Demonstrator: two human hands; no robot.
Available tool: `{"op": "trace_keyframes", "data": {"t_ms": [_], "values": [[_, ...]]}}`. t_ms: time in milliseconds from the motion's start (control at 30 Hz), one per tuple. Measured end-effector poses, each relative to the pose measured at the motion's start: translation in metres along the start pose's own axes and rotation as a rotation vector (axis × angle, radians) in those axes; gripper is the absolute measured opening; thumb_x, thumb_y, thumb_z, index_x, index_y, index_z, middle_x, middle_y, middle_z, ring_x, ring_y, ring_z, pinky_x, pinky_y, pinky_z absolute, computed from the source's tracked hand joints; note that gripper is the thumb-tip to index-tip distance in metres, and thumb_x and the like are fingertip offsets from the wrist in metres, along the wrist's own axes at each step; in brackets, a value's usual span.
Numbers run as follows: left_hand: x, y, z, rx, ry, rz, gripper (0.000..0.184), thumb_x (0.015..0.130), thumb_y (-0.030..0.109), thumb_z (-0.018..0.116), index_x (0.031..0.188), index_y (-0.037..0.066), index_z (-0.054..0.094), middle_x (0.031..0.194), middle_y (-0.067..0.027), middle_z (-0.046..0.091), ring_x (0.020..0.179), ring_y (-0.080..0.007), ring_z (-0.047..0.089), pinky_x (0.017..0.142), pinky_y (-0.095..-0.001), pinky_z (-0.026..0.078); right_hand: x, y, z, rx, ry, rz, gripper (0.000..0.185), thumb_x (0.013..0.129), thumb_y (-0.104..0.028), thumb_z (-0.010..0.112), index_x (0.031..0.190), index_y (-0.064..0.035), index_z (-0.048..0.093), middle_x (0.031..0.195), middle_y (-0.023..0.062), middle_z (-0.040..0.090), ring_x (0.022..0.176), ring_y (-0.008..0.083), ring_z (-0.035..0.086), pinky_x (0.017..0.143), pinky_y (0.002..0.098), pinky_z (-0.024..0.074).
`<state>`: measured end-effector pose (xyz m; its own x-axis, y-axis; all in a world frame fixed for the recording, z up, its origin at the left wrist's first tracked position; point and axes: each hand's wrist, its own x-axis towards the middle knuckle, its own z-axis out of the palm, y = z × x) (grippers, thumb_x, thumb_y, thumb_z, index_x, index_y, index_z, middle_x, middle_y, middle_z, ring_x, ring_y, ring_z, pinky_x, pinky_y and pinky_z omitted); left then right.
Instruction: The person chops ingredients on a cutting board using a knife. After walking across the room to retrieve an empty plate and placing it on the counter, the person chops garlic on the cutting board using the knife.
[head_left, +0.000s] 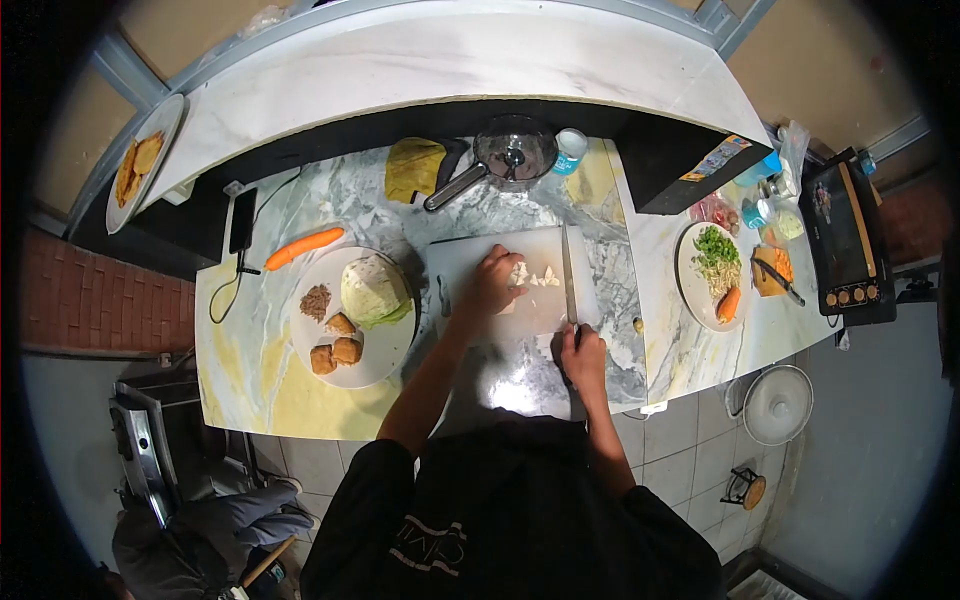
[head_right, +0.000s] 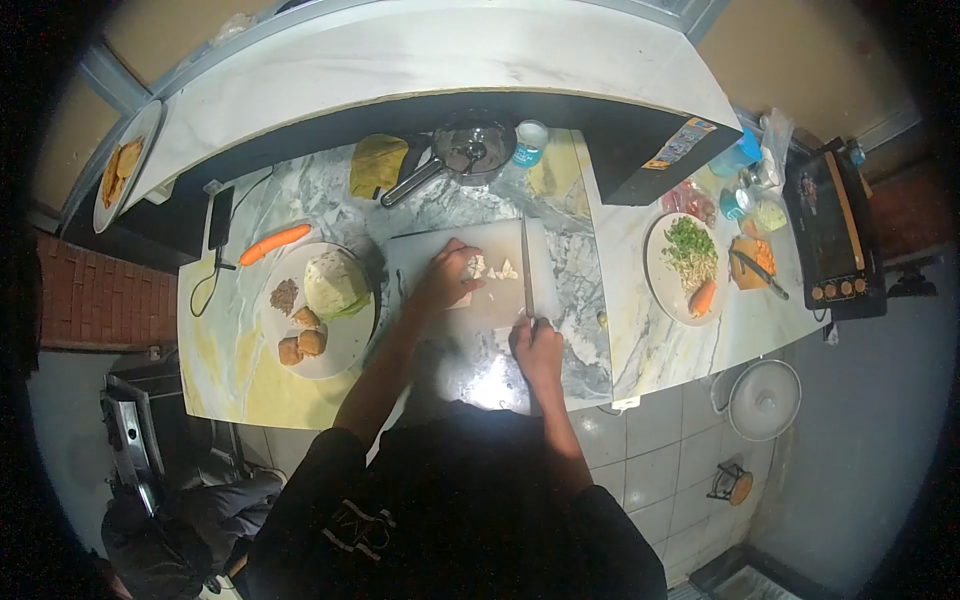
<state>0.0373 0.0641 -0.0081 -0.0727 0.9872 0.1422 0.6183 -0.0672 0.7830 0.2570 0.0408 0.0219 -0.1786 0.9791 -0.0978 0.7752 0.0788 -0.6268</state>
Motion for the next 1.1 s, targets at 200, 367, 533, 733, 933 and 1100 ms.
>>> {"op": "trace_keyframes", "data": {"t_ms": [200,367,533,733,933,1100], "values": [[0.008,-0.005,0.016,-0.067,-0.043,-0.055,0.039,0.071,0.004,0.073,0.107,0.002,0.061,0.101,-0.0150,0.056,0.088,-0.0319,0.060,0.080,-0.0392,0.049,-0.003,0.003,0.012,0.036,0.012,-0.033,0.031,0.090,-0.021,0.056,0.076,0.0065,0.057,0.067,0.0287,0.059,0.066,0.0465,0.060,0.058,0.0499,0.0456],[0.009,0.005,0.009,-0.086,-0.043,-0.038,0.024,0.074,0.002,0.071,0.096,0.002,0.063,0.094,-0.0124,0.058,0.083,-0.0288,0.061,0.077,-0.0379,0.049,-0.005,0.004,0.014,0.033,0.016,-0.065,0.030,0.089,-0.021,0.057,0.076,0.0063,0.057,0.066,0.0274,0.059,0.064,0.0457,0.060,0.057,0.0492,0.0452],[0.013,0.003,0.001,-0.127,-0.063,-0.010,0.022,0.074,0.004,0.071,0.095,0.003,0.064,0.091,-0.0105,0.061,0.081,-0.0243,0.062,0.078,-0.0343,0.049,-0.004,-0.004,0.004,0.088,-0.078,0.029,0.028,0.088,-0.021,0.055,0.086,0.0059,0.060,0.072,0.0322,0.059,0.075,0.0500,0.059,0.071,0.0534,0.0461],[0.022,0.006,0.003,-0.254,-0.133,-0.058,0.021,0.077,0.004,0.070,0.097,0.000,0.064,0.088,-0.0101,0.064,0.083,-0.0207,0.065,0.078,-0.0318,0.052,-0.002,0.000,0.001,0.086,-0.056,0.024,0.028,0.088,-0.022,0.055,0.084,0.0059,0.059,0.072,0.0315,0.060,0.072,0.0486,0.060,0.067,0.0528,0.0471],[0.021,0.011,0.018,-0.290,-0.078,0.081,0.026,0.070,-0.001,0.071,0.095,0.000,0.064,0.090,-0.0122,0.064,0.080,-0.0275,0.064,0.075,-0.0346,0.052,-0.002,0.010,0.007,0.111,-0.041,0.056,0.030,0.088,-0.023,0.056,0.083,0.0057,0.059,0.073,0.0318,0.060,0.074,0.0500,0.059,0.068,0.0535,0.0467],[0.018,0.012,0.018,-0.145,-0.017,0.107,0.037,0.066,0.003,0.074,0.101,0.002,0.064,0.095,-0.0125,0.063,0.094,-0.0315,0.060,0.084,-0.0382,0.048,-0.003,0.014,0.011,0.103,0.085,-0.066,0.032,0.089,-0.020,0.058,0.073,0.0064,0.055,0.057,0.0247,0.056,0.052,0.0408,0.057,0.049,0.0459,0.0413]]}}
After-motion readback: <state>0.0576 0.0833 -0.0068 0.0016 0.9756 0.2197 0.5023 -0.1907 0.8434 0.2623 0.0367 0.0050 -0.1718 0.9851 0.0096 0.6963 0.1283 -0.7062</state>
